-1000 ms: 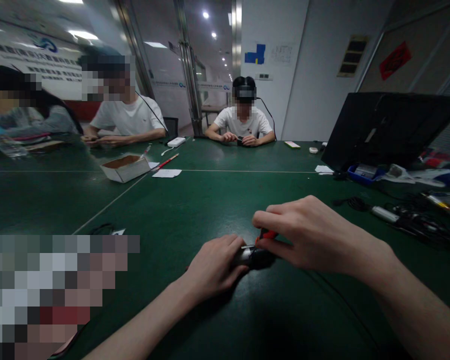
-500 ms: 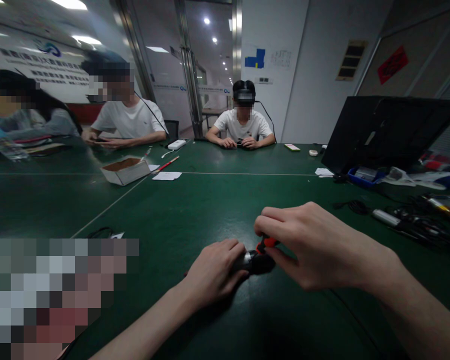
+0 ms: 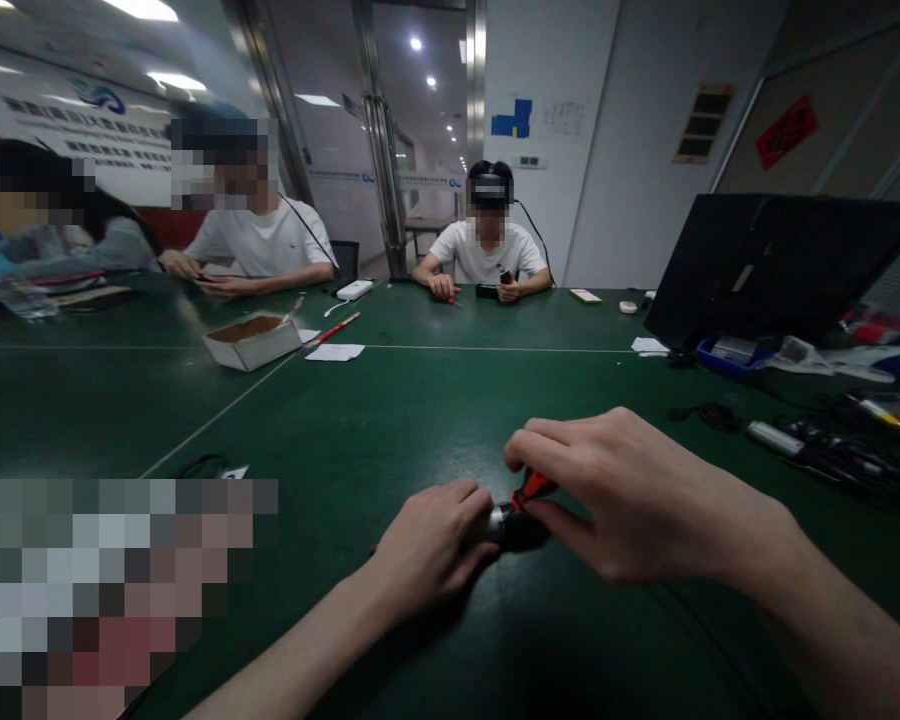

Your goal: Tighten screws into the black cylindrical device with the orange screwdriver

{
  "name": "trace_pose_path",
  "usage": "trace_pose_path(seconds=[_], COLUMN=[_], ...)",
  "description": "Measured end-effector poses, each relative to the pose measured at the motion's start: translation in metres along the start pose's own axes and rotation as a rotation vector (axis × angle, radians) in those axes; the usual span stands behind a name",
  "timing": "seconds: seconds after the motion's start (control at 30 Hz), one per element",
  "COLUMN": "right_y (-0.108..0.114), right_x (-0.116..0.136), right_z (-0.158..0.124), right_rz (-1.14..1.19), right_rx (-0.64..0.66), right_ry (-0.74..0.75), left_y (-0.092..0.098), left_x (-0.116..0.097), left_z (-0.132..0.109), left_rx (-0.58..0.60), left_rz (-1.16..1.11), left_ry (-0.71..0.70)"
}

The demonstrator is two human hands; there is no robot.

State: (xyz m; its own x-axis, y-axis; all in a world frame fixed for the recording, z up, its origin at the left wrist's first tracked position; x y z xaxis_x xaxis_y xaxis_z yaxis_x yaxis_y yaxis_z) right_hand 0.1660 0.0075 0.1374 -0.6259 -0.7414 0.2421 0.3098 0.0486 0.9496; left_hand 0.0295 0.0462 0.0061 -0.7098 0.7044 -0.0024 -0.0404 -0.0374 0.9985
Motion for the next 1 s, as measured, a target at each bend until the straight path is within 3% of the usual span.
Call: trace_pose_path(seconds=[1.0], right_y=[-0.0003], right_x=[-0.0017], right_z=[0.0002], right_rz=[-0.014], right_rx=[0.004], right_ry=[0.000], left_y=[0.0028], left_x=[-0.0017], left_z=[0.0007], left_rx=[0.034], left_rz=[0.009], left_ry=[0.011])
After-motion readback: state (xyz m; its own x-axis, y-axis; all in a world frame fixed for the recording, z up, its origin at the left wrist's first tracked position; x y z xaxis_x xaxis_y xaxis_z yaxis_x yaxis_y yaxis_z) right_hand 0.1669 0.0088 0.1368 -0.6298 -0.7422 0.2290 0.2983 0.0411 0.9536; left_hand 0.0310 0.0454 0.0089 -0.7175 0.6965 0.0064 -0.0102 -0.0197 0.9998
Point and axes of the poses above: each hand's wrist, its own z-axis towards the middle knuckle, its own y-axis out of the back of the hand, x = y × z, the point moved 5 cm from there along z, towards the middle knuckle, and after that the axes turned 13 degrees about z, right-handed, at the moved point
